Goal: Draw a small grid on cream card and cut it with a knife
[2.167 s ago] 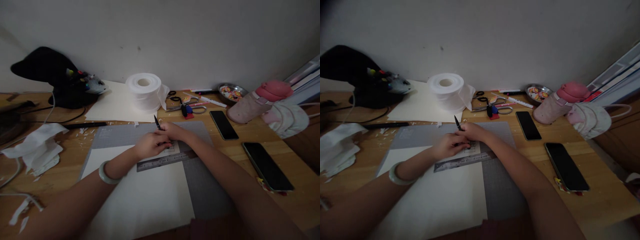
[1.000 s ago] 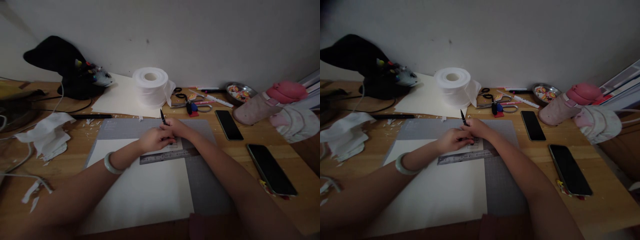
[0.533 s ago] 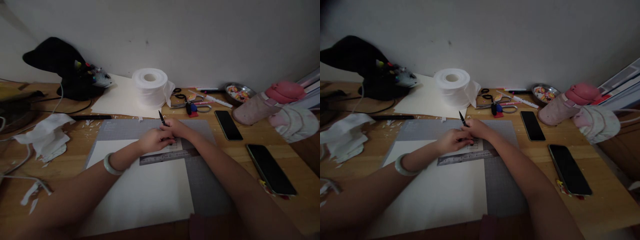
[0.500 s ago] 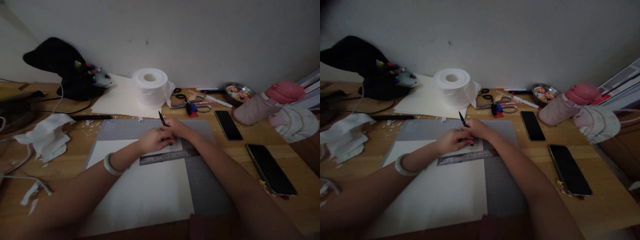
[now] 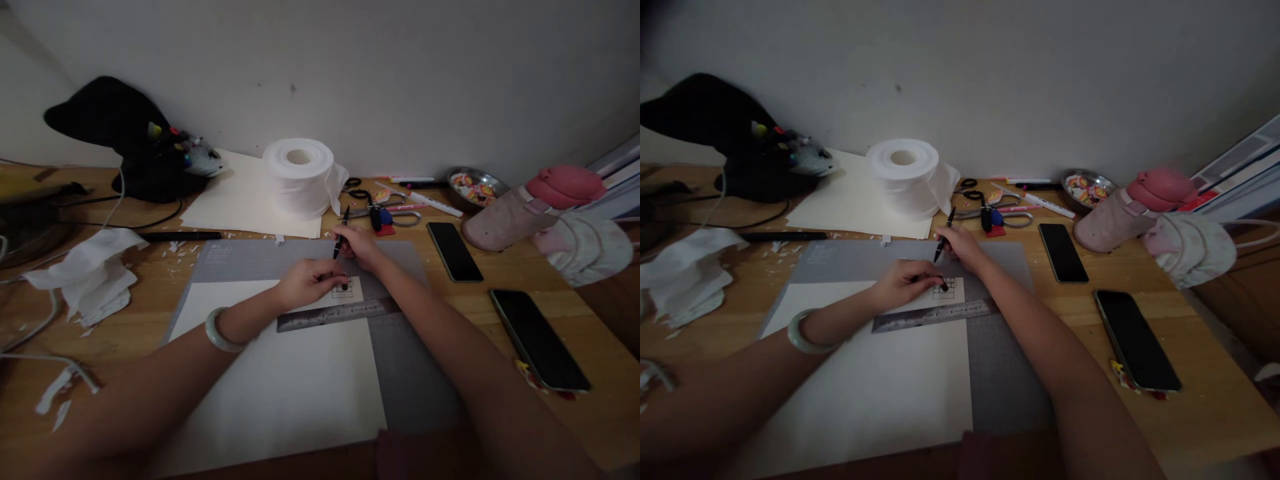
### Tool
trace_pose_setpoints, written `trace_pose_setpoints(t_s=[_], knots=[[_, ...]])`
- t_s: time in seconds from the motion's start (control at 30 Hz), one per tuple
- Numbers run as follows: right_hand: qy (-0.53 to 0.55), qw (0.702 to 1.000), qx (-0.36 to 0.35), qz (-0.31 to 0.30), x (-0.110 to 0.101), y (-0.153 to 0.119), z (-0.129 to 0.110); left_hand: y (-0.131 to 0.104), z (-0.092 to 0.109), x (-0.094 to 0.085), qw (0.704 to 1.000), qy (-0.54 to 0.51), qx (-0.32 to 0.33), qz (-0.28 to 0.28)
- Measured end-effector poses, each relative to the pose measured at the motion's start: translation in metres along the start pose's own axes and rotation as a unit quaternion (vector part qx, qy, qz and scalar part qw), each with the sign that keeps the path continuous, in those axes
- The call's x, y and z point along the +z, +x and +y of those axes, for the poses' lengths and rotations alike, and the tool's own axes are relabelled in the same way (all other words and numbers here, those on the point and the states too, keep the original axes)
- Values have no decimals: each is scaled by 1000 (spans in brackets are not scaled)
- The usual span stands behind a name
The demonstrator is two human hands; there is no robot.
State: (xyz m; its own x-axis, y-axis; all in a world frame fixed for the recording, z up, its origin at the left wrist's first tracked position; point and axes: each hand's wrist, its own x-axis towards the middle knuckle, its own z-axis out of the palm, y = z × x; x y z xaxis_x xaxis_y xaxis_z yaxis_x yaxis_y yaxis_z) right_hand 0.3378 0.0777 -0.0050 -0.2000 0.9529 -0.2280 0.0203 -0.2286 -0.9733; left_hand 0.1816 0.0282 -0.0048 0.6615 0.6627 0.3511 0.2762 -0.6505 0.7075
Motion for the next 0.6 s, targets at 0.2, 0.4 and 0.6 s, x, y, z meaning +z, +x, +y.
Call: trace_pose_setpoints(t_s=[0.2, 0.4, 0.6], knots=[[97, 995, 24, 11, 1, 1, -4, 1, -2, 2, 999, -37, -32, -3], [95, 995, 19, 12, 2, 1, -3, 1, -1, 3, 999, -41, -30, -17], [86, 996, 18, 16, 3, 0, -3, 1, -4, 5, 999, -40, -32, -2]])
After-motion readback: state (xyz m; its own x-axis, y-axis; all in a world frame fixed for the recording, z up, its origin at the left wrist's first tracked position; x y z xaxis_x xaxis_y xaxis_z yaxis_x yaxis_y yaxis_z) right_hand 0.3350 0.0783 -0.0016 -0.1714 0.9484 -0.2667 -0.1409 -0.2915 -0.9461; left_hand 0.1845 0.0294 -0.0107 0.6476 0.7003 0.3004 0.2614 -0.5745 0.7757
